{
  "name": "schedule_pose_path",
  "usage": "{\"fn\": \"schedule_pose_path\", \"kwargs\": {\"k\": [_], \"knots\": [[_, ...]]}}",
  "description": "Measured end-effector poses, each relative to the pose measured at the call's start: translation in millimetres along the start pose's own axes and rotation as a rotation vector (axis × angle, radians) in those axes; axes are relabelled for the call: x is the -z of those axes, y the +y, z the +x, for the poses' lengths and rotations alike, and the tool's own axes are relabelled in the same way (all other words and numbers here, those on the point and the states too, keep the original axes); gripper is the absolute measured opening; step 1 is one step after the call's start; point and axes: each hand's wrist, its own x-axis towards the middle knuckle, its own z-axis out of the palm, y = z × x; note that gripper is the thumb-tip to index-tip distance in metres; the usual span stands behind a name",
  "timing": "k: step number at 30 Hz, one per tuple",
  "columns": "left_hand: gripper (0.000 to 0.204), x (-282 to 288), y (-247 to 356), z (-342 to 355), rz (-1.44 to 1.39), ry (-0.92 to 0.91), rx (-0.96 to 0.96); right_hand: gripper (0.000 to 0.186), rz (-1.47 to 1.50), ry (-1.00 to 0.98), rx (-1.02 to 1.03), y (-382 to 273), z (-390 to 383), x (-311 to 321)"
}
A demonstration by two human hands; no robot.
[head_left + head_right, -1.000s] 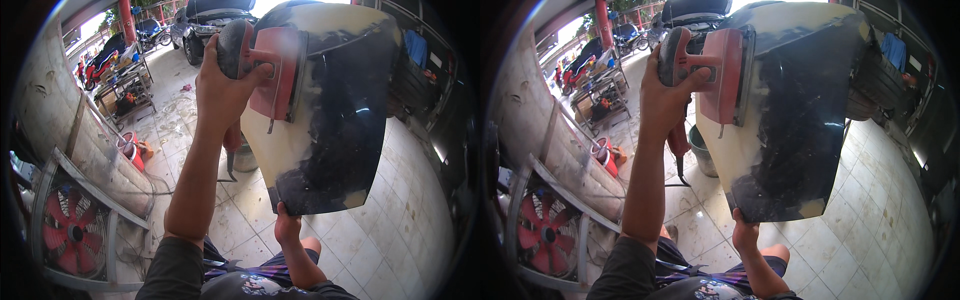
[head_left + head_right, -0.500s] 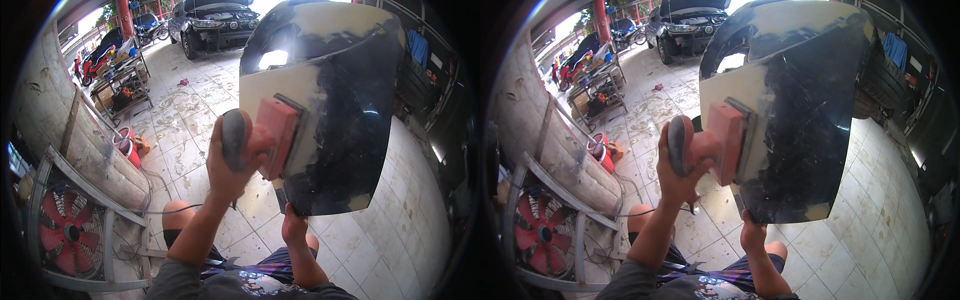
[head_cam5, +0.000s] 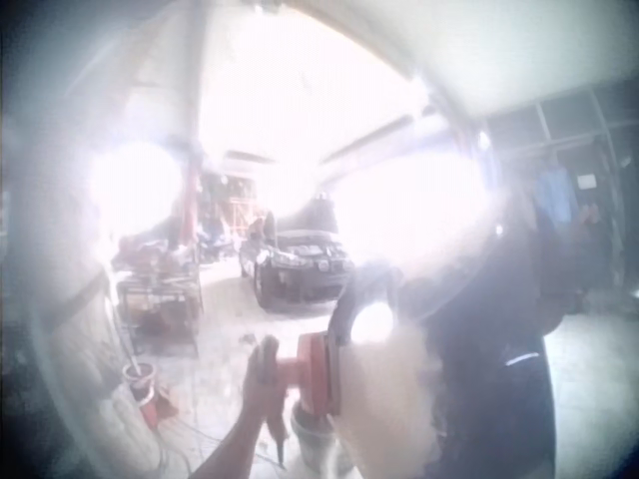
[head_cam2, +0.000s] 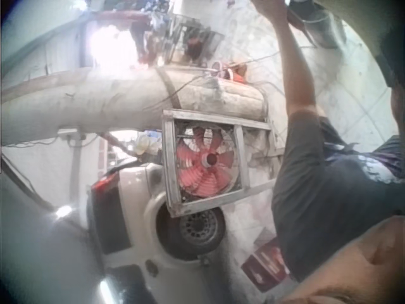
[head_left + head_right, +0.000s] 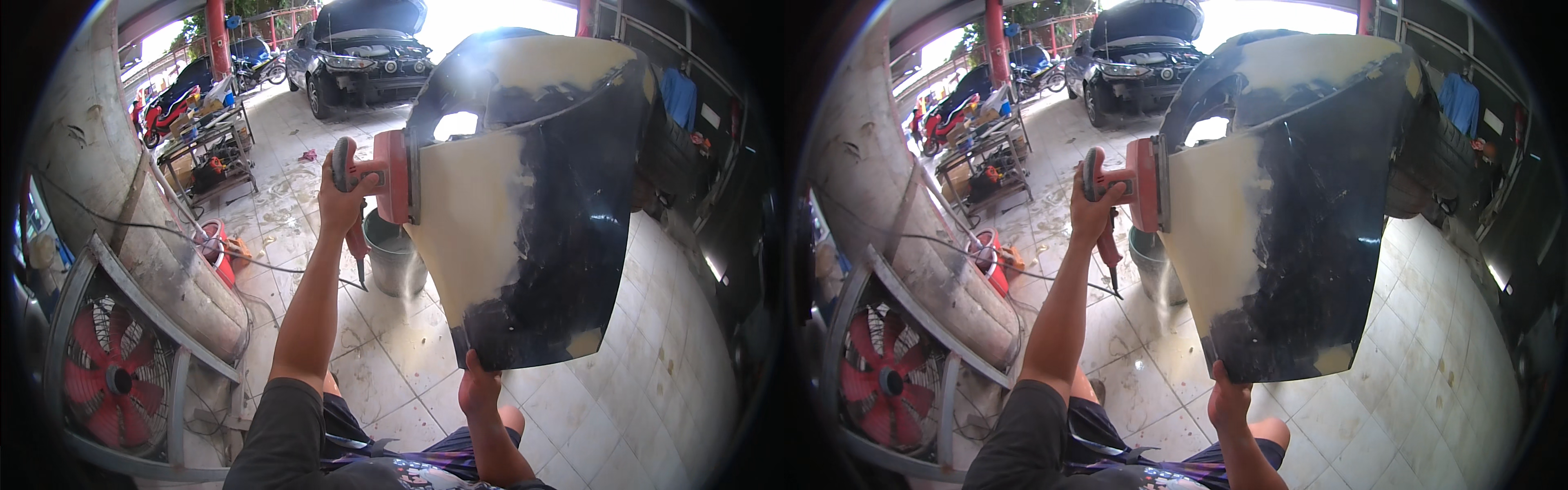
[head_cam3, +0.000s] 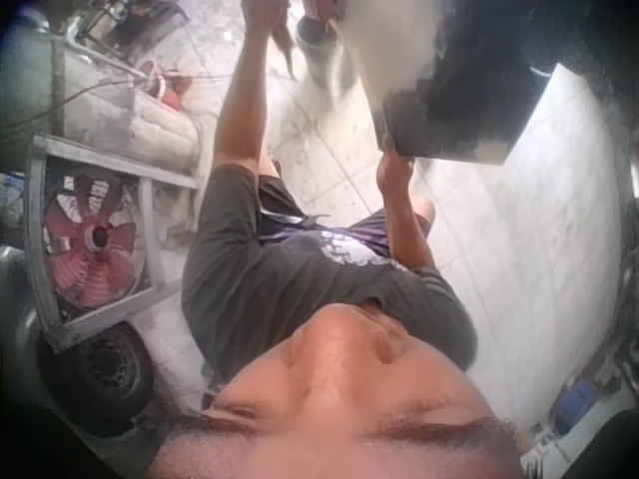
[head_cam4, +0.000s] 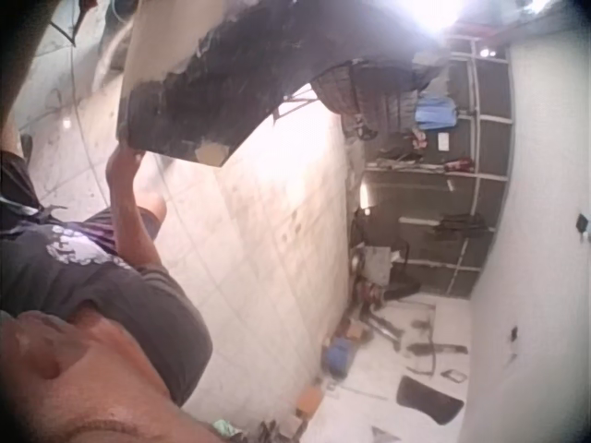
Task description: The person sands a detached car bumper using a handheld electric sander, moving it across the surface to smooth the filler. The person then stops, walks to a workbench, and adjusts the sander's sandpaper pad.
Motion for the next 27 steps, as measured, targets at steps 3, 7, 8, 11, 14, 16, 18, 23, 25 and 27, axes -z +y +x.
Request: {"fn": "schedule_pose_path", "kwargs": {"k": [3,7,8,11,14,16,18,23,25,27], "knots": [[0.087,2.7,-6.7,1.6,-0.036,0.007,0.03,0.065,-0.001,0.043,-0.006,0.1,0.5,0.7],[0.092,-8.6,7.7,-19.0,-0.009,-0.002,-0.027,0.06,0.003,0.041,0.04,0.0,-0.6,-1.8],[0.095,-13.1,16.7,-28.0,-0.004,0.002,0.022,0.06,-0.02,0.101,0.015,0.1,-1.4,-2.6],[0.105,-27.9,52.4,-61.7,0.196,0.013,0.008,0.061,0.001,0.122,0.025,0.3,-2.6,-3.8],[0.113,-45.5,85.8,-94.9,0.305,-0.008,-0.068,0.068,-0.004,0.123,-0.005,-1.0,-1.3,-4.8],[0.114,-55.2,104.7,-115.3,0.348,-0.02,-0.133,0.069,-0.034,0.126,-0.027,-2.1,-0.2,-5.4],[0.114,-62.1,120.6,-138.1,0.358,-0.063,-0.151,0.07,-0.023,0.124,-0.041,-3.6,0.9,-5.6],[0.117,-63.6,125.4,-145.8,0.432,-0.099,-0.254,0.071,0.023,0.1,-0.053,-5.1,1.4,-1.5],[0.114,-59.1,113.3,-129.7,0.382,-0.065,-0.189,0.07,-0.02,0.151,-0.078,-3.1,0.7,0.3],[0.116,-52.3,96.0,-109.2,0.284,-0.025,-0.064,0.068,-0.021,0.148,-0.073,-2.3,0.1,2.0]]}}
